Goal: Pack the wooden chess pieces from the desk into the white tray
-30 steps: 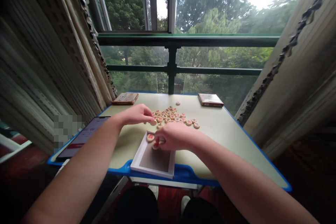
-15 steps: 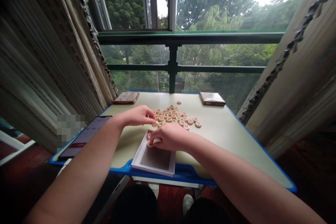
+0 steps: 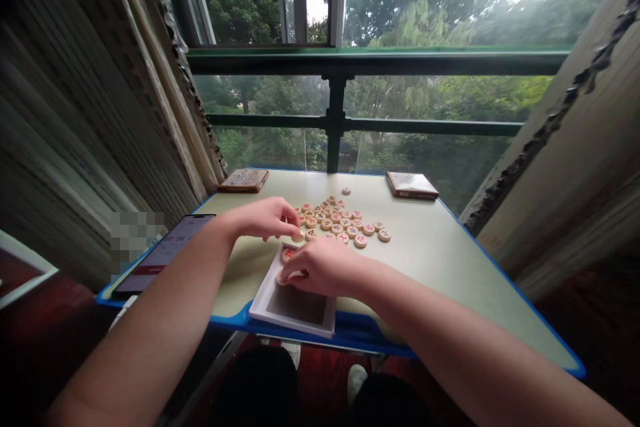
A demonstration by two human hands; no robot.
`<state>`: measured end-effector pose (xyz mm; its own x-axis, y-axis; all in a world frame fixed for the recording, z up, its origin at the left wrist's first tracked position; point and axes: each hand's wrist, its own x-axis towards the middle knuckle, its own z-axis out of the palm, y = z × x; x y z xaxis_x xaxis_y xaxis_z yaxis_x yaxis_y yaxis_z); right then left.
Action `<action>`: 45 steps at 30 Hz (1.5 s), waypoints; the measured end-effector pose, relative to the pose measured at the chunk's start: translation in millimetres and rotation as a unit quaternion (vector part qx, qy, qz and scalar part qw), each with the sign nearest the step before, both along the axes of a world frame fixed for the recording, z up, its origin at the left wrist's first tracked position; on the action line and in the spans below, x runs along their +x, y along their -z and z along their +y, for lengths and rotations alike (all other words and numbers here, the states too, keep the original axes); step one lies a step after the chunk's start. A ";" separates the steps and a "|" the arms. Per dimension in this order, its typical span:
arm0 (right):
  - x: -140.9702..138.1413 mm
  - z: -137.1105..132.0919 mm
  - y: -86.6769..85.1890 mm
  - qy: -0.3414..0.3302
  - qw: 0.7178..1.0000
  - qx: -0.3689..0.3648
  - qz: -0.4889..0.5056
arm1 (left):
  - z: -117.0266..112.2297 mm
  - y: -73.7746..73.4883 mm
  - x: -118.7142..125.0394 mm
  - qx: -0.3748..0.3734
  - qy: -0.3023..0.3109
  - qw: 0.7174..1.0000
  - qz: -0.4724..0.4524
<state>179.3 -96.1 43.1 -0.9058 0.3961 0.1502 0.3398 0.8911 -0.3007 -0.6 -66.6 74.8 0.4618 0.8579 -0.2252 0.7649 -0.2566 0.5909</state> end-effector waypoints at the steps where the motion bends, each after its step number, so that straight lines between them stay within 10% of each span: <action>1: -0.2 0.1 1.1 -0.003 1.000 0.004 0.003 | 0.4 0.4 -0.1 0.001 -0.001 1.000 0.001; 22: -0.1 1.0 3.8 0.045 0.998 0.044 0.024 | 7.3 8.7 -3.4 0.042 0.000 0.998 -0.046; 28: 5.7 20.0 -2.3 0.242 0.949 0.080 0.185 | 10.3 7.8 -2.9 0.065 -0.035 0.987 -0.141; 32: 11.8 36.1 -6.7 0.332 0.919 -0.021 0.212 | 14.8 12.5 -1.8 0.105 -0.048 0.970 -0.214; 40: 6.6 38.4 -3.1 0.272 0.866 -0.190 0.374 | 18.5 20.5 5.4 0.110 -0.069 0.942 -0.308; 45: 6.8 43.4 4.1 0.230 0.859 -0.171 0.424 | 16.0 17.1 9.9 0.135 -0.090 0.930 -0.329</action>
